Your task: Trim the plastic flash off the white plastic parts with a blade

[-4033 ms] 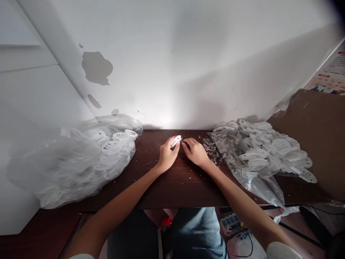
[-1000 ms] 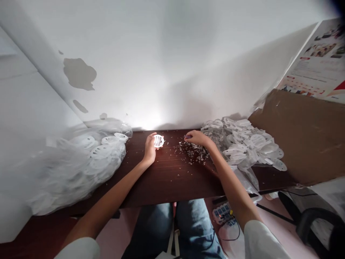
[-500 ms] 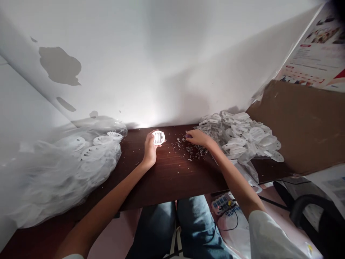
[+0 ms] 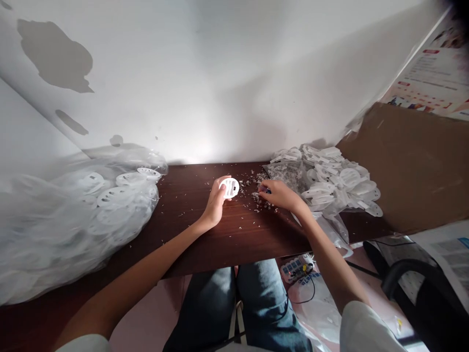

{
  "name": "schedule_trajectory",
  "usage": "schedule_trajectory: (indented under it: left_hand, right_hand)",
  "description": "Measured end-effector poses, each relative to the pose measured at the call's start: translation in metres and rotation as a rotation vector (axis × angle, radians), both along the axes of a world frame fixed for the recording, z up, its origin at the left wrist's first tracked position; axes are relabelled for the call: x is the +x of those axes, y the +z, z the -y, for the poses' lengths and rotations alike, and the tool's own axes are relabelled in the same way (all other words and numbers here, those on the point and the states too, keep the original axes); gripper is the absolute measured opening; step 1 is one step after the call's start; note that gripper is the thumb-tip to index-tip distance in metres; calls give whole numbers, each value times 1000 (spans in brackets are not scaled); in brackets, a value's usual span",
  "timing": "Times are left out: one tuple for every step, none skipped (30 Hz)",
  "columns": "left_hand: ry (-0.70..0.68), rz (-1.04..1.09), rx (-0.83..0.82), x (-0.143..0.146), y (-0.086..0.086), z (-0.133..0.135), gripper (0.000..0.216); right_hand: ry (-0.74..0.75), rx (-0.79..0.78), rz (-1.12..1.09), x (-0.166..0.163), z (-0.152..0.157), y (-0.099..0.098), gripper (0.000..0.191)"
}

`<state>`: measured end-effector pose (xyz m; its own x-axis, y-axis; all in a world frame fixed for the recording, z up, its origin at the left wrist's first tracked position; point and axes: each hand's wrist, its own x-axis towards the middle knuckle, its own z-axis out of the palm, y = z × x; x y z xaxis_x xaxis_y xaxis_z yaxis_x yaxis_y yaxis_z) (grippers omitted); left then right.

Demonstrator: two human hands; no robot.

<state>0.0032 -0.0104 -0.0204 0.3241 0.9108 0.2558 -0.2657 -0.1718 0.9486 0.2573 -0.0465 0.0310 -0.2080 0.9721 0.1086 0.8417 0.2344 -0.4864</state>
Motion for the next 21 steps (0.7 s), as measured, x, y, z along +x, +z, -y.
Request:
schedule_trajectory:
  left_hand:
    - [-2, 37, -35, -1, 0, -3, 48]
    - [-2, 71, -73, -3, 1, -5, 48]
    - [5, 105, -110, -3, 1, -8, 48]
    - [19, 135, -143, -3, 1, -10, 48]
    - [37, 164, -168, -3, 1, -13, 48]
    - [56, 188, -186, -3, 1, -14, 47]
    - [72, 206, -196, -2, 1, -15, 47]
    - [82, 216, -201, -1, 0, -16, 46]
    - [85, 216, -203, -1, 0, -16, 46]
    - [82, 205, -201, 0, -1, -15, 45]
    - [75, 185, -196, 0, -2, -15, 45]
    - [66, 157, -188, 0, -3, -14, 46]
    - [58, 124, -177, 0, -4, -14, 46]
    - [54, 87, -166, 1, -6, -14, 46]
    - [52, 48, -155, 1, -7, -14, 46]
    - [53, 11, -146, 1, -9, -15, 45]
    - [55, -23, -141, 1, -11, -16, 44]
    - [59, -51, -138, 2, -13, -17, 43]
    - [64, -74, -137, 2, -15, -17, 43]
    - [69, -89, -136, 2, -16, -18, 43]
    - [70, -101, -135, 2, -17, -19, 43]
  right_hand:
    - [-3, 17, -39, -1, -4, 3, 8]
    - [1, 29, -69, -2, -9, 7, 8]
    - [12, 34, -83, -3, -15, 11, 10]
    - [31, 28, -79, -3, -20, 15, 11]
    - [51, 11, -49, -3, -25, 18, 12]
    - [78, -15, -7, -1, -28, 20, 13]
    - [108, -48, 34, 0, -29, 21, 12]
    - [139, -78, 69, 3, -29, 20, 11]
    - [157, -99, 99, 5, -26, 19, 9]
    - [164, -111, 127, 7, -22, 16, 9]
    - [163, -107, 153, 9, -17, 14, 11]
    - [157, -81, 169, 10, -11, 12, 12]
    - [156, -44, 167, 11, -5, 10, 13]
    - [159, -8, 144, 12, 1, 9, 15]
    - [163, 17, 114, 12, 7, 9, 15]
    - [167, 28, 88, 11, 11, 9, 15]
    - [172, 24, 78, 10, 14, 9, 12]
    - [176, 13, 82, 8, 16, 8, 9]
    - [177, 0, 95, 6, 17, 7, 8]
    - [175, -12, 109, 4, 17, 5, 9]
    - [169, -20, 120, 2, 17, 3, 11]
